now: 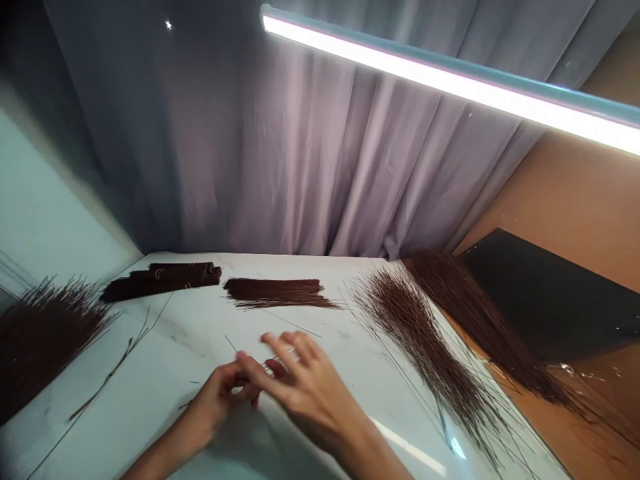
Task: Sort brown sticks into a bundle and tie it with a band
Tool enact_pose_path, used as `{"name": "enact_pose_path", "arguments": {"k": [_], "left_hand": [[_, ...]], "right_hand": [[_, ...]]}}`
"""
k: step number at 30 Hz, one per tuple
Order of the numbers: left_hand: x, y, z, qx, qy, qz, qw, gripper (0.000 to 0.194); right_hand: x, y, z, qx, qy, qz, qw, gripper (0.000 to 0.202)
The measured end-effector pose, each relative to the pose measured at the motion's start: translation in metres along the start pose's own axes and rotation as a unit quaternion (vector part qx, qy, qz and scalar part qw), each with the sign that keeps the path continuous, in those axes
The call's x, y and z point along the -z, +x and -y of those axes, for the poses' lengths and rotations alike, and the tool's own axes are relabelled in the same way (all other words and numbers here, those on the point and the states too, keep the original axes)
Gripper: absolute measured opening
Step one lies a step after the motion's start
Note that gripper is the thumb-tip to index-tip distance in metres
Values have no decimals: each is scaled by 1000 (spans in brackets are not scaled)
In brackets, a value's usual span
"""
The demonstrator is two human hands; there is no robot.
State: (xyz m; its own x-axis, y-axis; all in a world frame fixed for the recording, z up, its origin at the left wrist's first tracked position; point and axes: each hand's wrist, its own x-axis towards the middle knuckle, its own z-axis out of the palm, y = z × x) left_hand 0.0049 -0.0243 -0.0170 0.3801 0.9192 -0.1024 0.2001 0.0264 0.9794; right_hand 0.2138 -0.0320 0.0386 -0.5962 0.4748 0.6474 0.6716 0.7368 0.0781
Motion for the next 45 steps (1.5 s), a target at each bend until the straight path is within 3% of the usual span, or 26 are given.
{"name": "enact_pose_path", "arguments": {"k": [2,5,8,11,13,15,17,19,21,23,24,27,30,34,37,39,41,42,43,45], "left_hand": [[-4,0,4,3,4,-7,1000,21],[-5,-1,2,-5,-2,4,1000,21],[-1,-1,-8,-4,1,-10,1000,27],[4,-4,-16,15,-2,-24,1000,31],[6,-5,-17,26,-12,-23,999,35],[8,-6,-15,32,-28,-26,999,37],[10,-6,-12,30,-49,-28,998,38],[9,-6,-10,26,-69,-25,997,37],[5,-6,-9,28,-82,-16,996,37],[-1,-7,-8,30,-90,-3,995,39],[-5,-8,-8,32,-94,3,995,39],[-15,-11,-5,39,-102,12,994,42],[-24,-10,-1,51,-115,3,992,44],[-30,-5,2,47,-83,18,995,49],[-17,-4,0,-36,81,-6,996,36],[-1,-4,-2,-80,226,-55,969,19],[15,-5,-4,-82,324,-73,940,15],[21,-4,-4,-80,354,-67,930,11],[25,-4,-4,-81,377,-57,921,8],[27,-3,-2,-96,418,-39,903,13]], "right_hand": [[-8,8,8,69,-52,40,995,34],[-16,6,2,66,-108,29,992,26],[-21,-7,-12,17,-119,31,992,18],[-22,-16,-20,-48,-95,31,994,25],[-17,-18,-20,-84,-61,-5,995,28],[-8,-21,-16,-166,-12,-81,983,21],[-2,-27,-7,-306,79,-131,940,17],[-3,-33,5,-443,230,-85,862,38],[-12,-35,17,-515,401,9,758,49],[-22,-30,25,-528,516,33,674,53],[-26,-26,26,-526,544,14,653,53],[-31,-16,24,-521,559,-71,641,52],[-35,-18,28,-532,571,-90,619,53],[-43,-25,40,-518,564,-55,641,50],[-33,-27,21,-522,510,-89,678,51],[-13,-34,-15,-526,437,-91,724,52],[14,-51,-63,-506,276,-28,817,48],[27,-61,-88,-507,147,14,849,44],[39,-72,-110,-516,16,59,854,41],[54,-90,-143,-505,-162,149,835,35]]}}
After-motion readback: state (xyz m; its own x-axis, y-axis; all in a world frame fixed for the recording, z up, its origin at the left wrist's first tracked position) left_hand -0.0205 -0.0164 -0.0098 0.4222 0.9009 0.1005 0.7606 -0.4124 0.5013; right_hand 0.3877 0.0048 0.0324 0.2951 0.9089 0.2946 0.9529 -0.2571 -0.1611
